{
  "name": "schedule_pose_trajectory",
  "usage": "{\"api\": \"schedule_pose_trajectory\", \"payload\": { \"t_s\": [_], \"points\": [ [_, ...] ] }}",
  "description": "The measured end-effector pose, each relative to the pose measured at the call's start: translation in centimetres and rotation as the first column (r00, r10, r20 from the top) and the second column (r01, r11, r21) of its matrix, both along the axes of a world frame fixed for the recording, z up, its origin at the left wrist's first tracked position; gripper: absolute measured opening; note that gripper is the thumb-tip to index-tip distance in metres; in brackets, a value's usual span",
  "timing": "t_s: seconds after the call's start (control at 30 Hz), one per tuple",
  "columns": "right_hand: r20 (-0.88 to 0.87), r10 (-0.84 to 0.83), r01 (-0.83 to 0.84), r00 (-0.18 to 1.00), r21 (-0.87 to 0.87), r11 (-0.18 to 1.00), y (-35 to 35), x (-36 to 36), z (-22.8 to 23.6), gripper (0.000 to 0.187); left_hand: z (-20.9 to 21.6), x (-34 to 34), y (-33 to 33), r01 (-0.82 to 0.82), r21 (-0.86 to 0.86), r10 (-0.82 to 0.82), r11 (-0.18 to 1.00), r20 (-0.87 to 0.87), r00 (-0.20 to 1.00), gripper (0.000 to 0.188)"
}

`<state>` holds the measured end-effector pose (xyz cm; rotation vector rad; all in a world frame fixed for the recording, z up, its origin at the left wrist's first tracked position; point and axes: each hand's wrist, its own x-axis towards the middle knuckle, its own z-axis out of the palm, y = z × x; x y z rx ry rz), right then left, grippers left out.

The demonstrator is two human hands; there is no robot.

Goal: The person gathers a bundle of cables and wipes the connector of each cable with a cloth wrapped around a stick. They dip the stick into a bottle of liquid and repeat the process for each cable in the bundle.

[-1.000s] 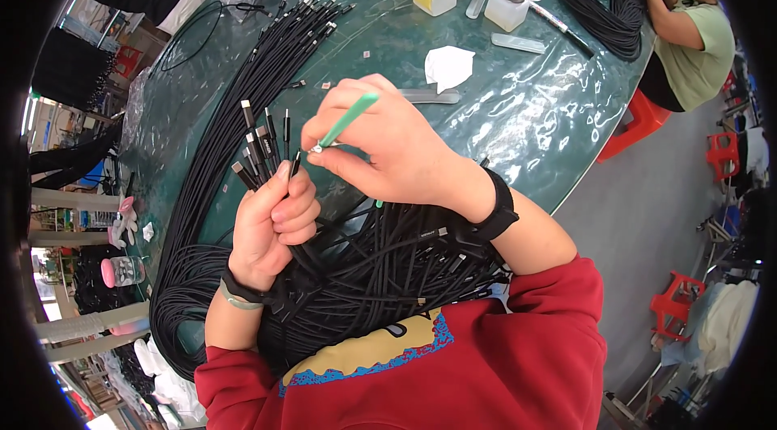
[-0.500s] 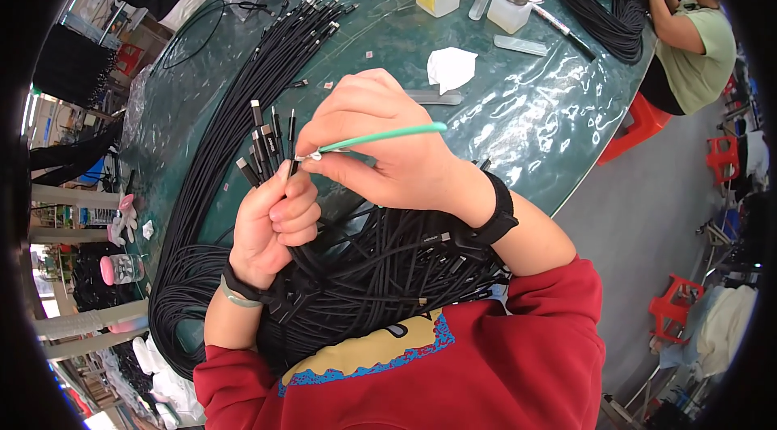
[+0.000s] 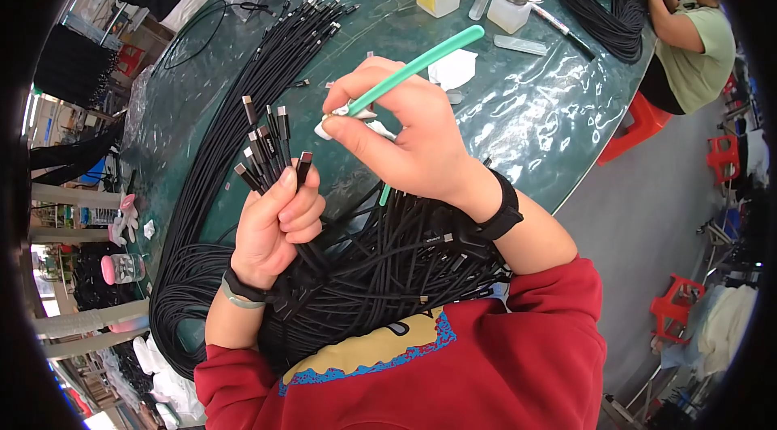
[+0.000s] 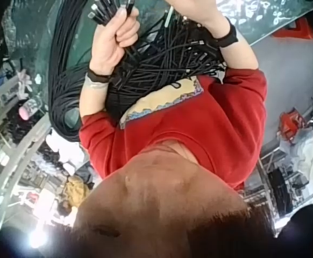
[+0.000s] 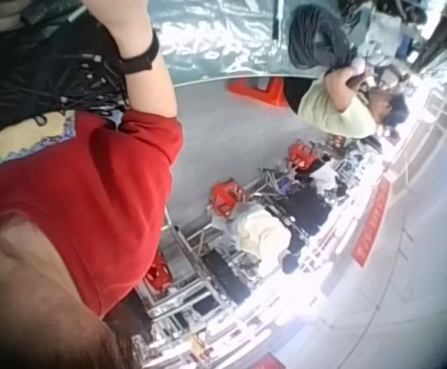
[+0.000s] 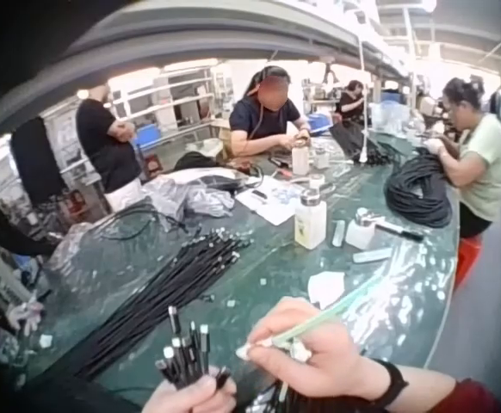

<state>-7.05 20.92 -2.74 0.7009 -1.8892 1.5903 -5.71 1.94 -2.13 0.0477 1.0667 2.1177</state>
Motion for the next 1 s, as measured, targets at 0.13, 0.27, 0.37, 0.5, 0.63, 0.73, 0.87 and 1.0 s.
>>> {"api": "schedule_pose_trajectory", "payload": {
  "t_s": [0.13,0.27,0.37,0.5,0.63,0.73,0.87,1.0],
  "points": [
    [-0.035,0.062,-0.060,0.997,0.069,0.996,-0.3,0.5,0.5,0.015,-0.1,0.0,0.1,-0.022,0.004,0.022,1.000,0.013,1.000,0.021],
    [-0.130,0.010,0.023,0.991,0.250,0.968,-0.6,0.6,0.9,0.013,0.2,0.4,0.5,-0.117,-0.108,0.104,0.987,-0.118,0.988,0.017],
    [-0.065,-0.007,0.019,0.998,0.194,0.981,-0.4,0.8,0.8,0.013,-0.1,0.7,0.5,-0.195,-0.150,0.171,0.969,-0.161,0.972,0.015],
    [-0.061,-0.050,0.062,0.997,0.209,0.976,-0.5,0.8,0.7,0.012,0.0,1.0,0.7,-0.282,-0.185,0.245,0.941,-0.201,0.949,0.014],
    [-0.053,-0.035,0.045,0.998,0.192,0.980,-0.4,0.9,0.9,0.012,0.3,1.3,1.3,-0.386,-0.293,0.291,0.875,-0.320,0.902,0.016],
    [-0.043,-0.057,0.064,0.997,0.208,0.976,-0.3,0.5,0.8,0.011,0.2,1.2,1.3,-0.432,-0.344,0.290,0.834,-0.392,0.873,0.017],
    [0.011,-0.100,0.095,0.995,0.213,0.973,0.0,0.0,1.1,0.010,0.4,0.9,1.6,-0.429,-0.341,0.278,0.836,-0.411,0.868,0.017],
    [0.135,0.024,-0.027,0.991,0.024,0.999,0.6,0.7,2.0,0.009,0.6,0.9,1.7,-0.276,-0.266,0.200,0.923,-0.282,0.939,0.017]
  ]
}}
